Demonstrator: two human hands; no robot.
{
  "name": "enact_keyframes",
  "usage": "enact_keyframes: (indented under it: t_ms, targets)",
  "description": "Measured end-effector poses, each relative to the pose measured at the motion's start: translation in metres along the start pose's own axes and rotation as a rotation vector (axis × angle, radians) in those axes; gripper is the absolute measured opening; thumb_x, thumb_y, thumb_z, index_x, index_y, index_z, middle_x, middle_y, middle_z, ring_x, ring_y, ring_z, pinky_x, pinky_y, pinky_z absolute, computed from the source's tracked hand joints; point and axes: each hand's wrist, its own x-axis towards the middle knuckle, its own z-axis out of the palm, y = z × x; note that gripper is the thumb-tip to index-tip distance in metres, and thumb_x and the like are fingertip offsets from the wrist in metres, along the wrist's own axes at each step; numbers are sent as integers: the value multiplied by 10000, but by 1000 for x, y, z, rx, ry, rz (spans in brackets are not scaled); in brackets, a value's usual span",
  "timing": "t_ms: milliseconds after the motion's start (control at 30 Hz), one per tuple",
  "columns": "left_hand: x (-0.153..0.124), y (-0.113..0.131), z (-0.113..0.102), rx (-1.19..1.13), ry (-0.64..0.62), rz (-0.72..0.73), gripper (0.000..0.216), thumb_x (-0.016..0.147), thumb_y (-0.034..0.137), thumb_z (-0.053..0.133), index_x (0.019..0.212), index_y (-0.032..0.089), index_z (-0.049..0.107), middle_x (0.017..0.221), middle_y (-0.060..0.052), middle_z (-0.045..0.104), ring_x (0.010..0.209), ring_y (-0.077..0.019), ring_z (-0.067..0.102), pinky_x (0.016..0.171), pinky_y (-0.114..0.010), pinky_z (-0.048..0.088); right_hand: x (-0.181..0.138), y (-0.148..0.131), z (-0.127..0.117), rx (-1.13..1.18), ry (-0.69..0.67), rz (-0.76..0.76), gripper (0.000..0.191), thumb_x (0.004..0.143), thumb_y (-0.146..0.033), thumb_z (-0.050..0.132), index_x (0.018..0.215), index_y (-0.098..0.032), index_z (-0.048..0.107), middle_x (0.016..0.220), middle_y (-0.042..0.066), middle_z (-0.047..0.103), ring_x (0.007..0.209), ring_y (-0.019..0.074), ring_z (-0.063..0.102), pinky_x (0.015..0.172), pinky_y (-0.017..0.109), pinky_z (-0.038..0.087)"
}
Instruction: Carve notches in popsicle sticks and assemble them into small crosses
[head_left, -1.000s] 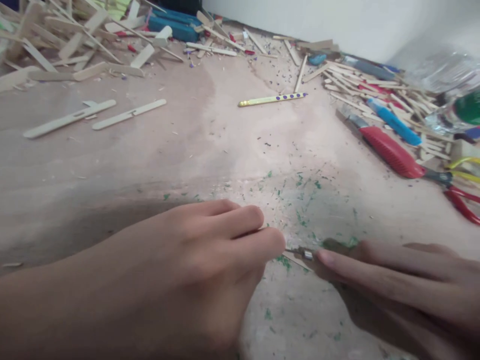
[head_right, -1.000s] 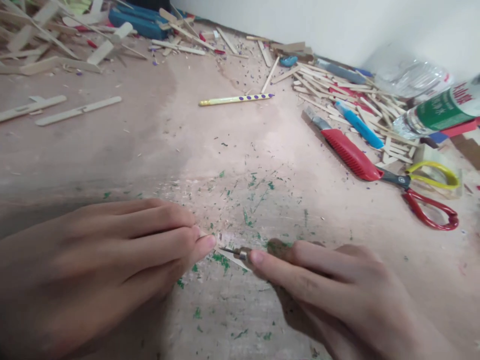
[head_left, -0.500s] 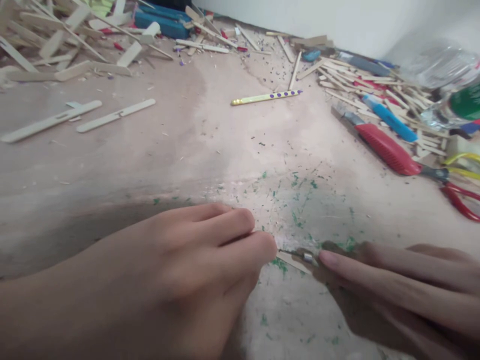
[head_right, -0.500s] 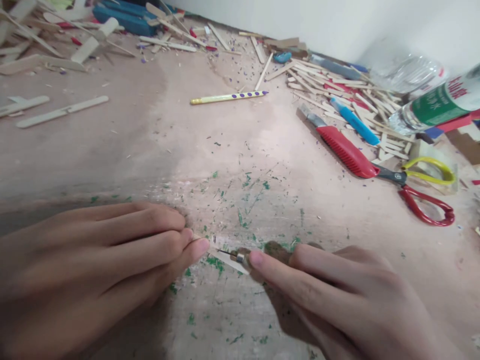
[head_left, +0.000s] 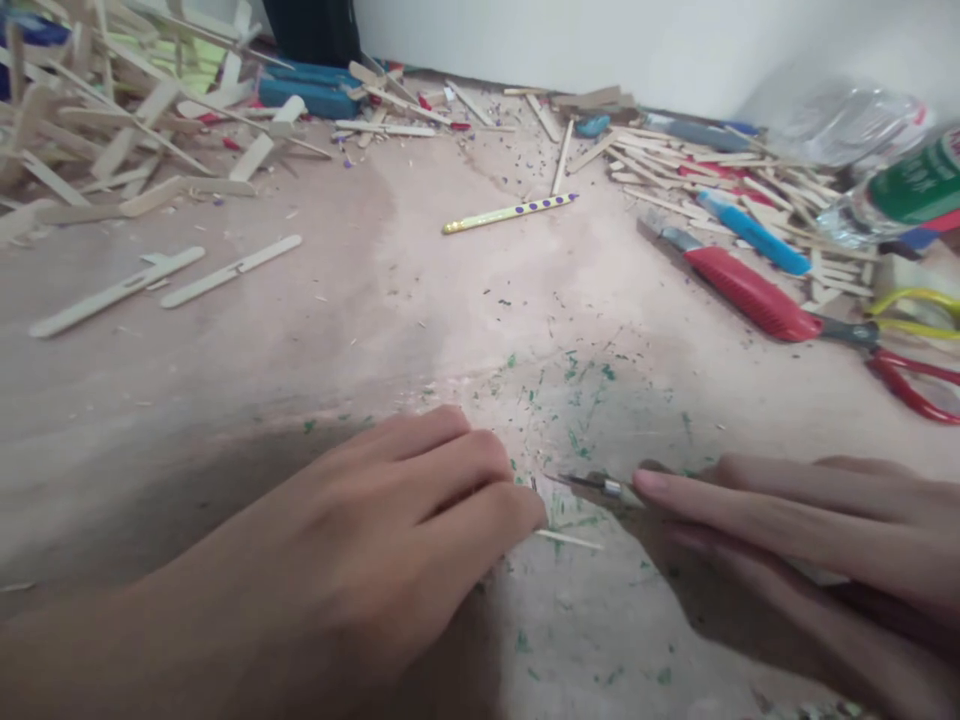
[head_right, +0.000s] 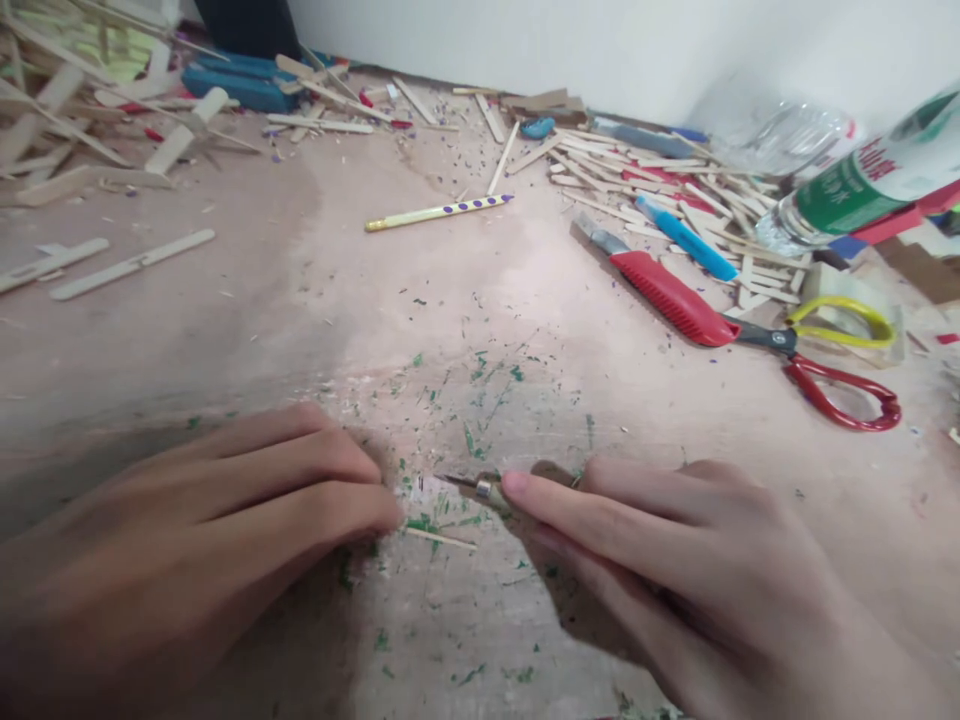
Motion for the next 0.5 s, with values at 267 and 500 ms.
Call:
enact_keyframes:
  t_ms: [267, 500]
  targets:
    - [0, -1, -12, -46, -13, 56, 206, 1096, 154, 498, 1075, 198, 699, 1018, 18, 733, 937, -131, 644, 867, -264, 496, -1, -3, -4, 43, -44, -30, 478, 1123, -257, 379, 1570, -388, 486, 1033, -1, 808, 765, 132, 765, 530, 261, 539]
    - [-6, -4, -9, -139, -20, -118, 289, 1052, 100, 488, 1004, 238, 737, 1004, 14, 720, 887, -148, 621, 773, -292, 463, -4, -13, -1, 33, -77, -33, 408, 1119, -320, 417, 1502, -333, 559, 906, -26, 772, 677, 125, 712, 535, 243, 537]
